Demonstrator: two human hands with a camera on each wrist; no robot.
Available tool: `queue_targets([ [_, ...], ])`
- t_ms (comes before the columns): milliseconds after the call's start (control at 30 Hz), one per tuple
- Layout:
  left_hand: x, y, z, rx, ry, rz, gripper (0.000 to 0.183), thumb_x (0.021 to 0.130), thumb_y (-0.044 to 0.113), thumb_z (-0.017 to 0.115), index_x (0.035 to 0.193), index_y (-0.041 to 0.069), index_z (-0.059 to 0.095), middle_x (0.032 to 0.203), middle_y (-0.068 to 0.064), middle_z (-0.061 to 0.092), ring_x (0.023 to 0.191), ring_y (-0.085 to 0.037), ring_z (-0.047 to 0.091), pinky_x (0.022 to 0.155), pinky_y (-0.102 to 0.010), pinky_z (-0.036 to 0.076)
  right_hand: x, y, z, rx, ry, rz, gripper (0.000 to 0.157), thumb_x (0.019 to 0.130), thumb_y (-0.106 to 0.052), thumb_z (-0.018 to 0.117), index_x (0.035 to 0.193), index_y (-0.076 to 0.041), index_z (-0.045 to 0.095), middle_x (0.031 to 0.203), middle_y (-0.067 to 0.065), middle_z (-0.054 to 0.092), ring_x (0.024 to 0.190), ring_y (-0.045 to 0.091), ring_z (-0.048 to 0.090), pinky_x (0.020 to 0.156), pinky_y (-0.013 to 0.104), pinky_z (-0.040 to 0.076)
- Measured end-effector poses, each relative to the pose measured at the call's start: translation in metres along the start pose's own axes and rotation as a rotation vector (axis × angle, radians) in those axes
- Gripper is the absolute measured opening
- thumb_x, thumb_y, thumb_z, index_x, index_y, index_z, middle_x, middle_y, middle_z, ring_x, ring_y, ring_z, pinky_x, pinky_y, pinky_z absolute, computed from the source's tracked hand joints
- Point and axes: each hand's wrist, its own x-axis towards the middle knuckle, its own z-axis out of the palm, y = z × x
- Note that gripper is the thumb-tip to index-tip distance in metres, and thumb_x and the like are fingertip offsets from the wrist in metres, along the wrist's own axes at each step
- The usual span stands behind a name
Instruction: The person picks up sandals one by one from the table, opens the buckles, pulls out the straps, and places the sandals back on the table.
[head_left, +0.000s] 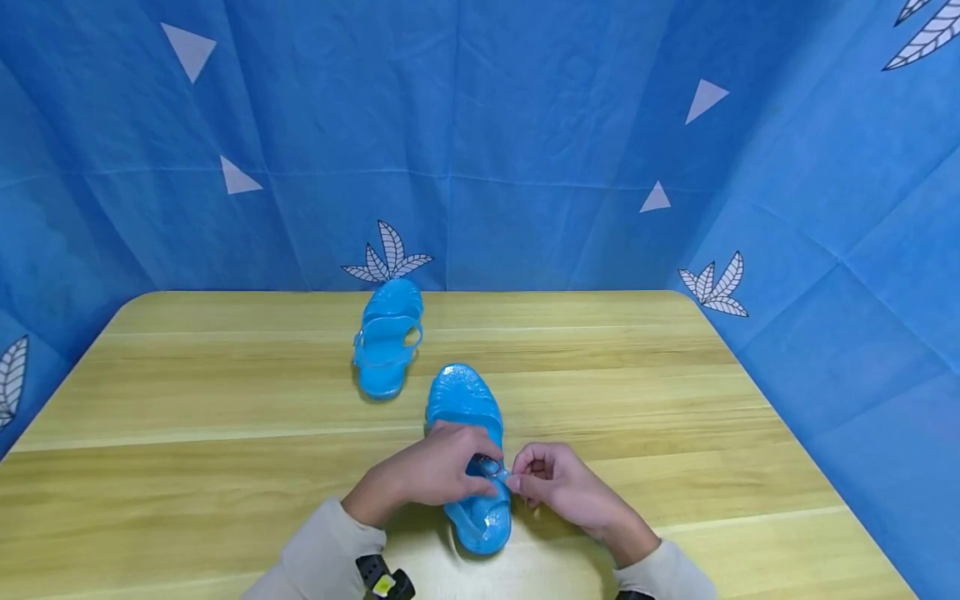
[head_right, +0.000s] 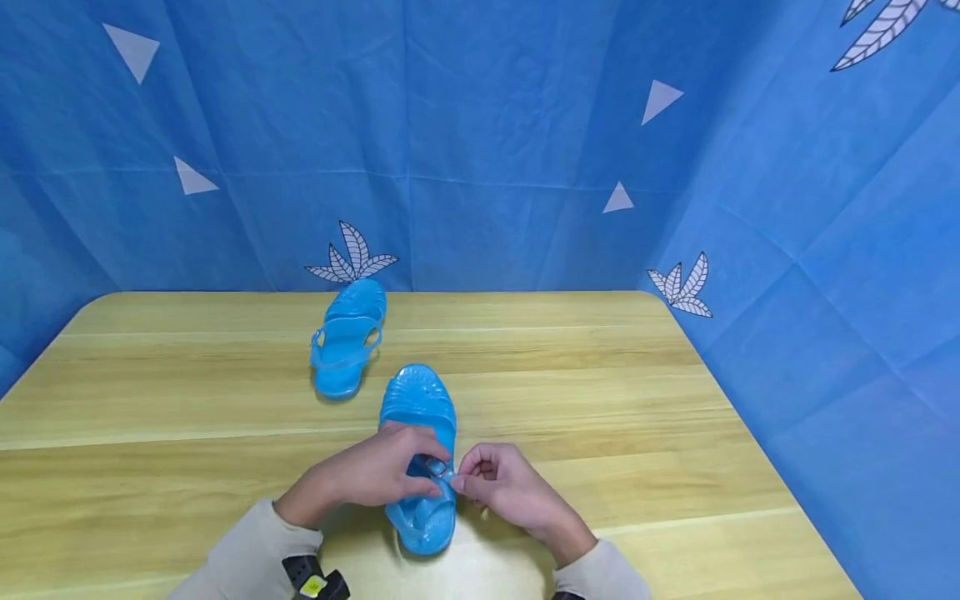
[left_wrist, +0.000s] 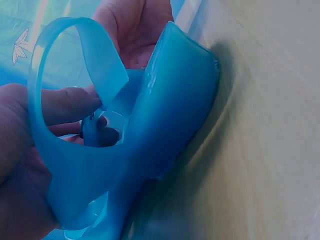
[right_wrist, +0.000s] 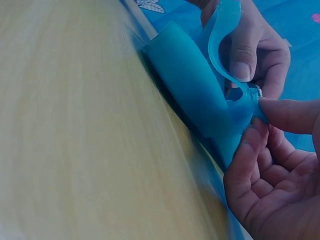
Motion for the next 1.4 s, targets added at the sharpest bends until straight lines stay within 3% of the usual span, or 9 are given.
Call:
queue_targets([
  [200,0.0,-0.0029,-0.001,-0.054,-0.002,0.015,0.024,0.082,0.027,0.073,0.103,0.015,0.07,0.088,0.015,0.063,0.084,-0.002,0.052,0.088,-0.038,0.036,0.0004,-0.0008,0.001,0.024,0.003,-0.015,0.024,0.089,-0.008,0.061,0.092,0.014,0.052,0.08,0.004,0.058,0.068,0.009,0.053,0.059,0.023,0.049],
  [433,0.0029,-0.0041,0.0022,-0.103,0.01,-0.011,0.009,0.082,0.026,0.073,0.087,0.02,0.07,0.067,0.015,0.052,0.07,-0.005,0.044,0.078,-0.034,0.03,0.0014,0.0019,0.0008,0.042,-0.013,-0.005,0.022,0.09,-0.008,0.061,0.091,0.012,0.053,0.08,0.004,0.058,0.067,0.009,0.054,0.059,0.022,0.049],
  [833,0.0026,-0.0054,0.0065,-0.136,0.046,-0.035,0.013,0.078,0.025,0.077,0.079,0.023,0.064,0.07,0.014,0.053,0.074,-0.005,0.046,0.08,-0.037,0.029,0.0027,0.0064,0.0009,0.089,-0.045,-0.022,0.03,0.09,-0.008,0.06,0.095,0.02,0.05,0.079,-0.002,0.059,0.065,0.006,0.052,0.058,0.02,0.047],
  [1400,0.0043,-0.0082,0.0083,-0.124,0.042,-0.024,0.018,0.078,0.023,0.078,0.073,0.023,0.061,0.064,0.012,0.049,0.07,-0.006,0.045,0.079,-0.036,0.029,0.0049,0.006,0.0062,0.067,0.051,-0.016,0.03,0.087,-0.009,0.065,0.093,0.019,0.056,0.076,-0.004,0.064,0.068,0.006,0.055,0.057,0.021,0.048],
])
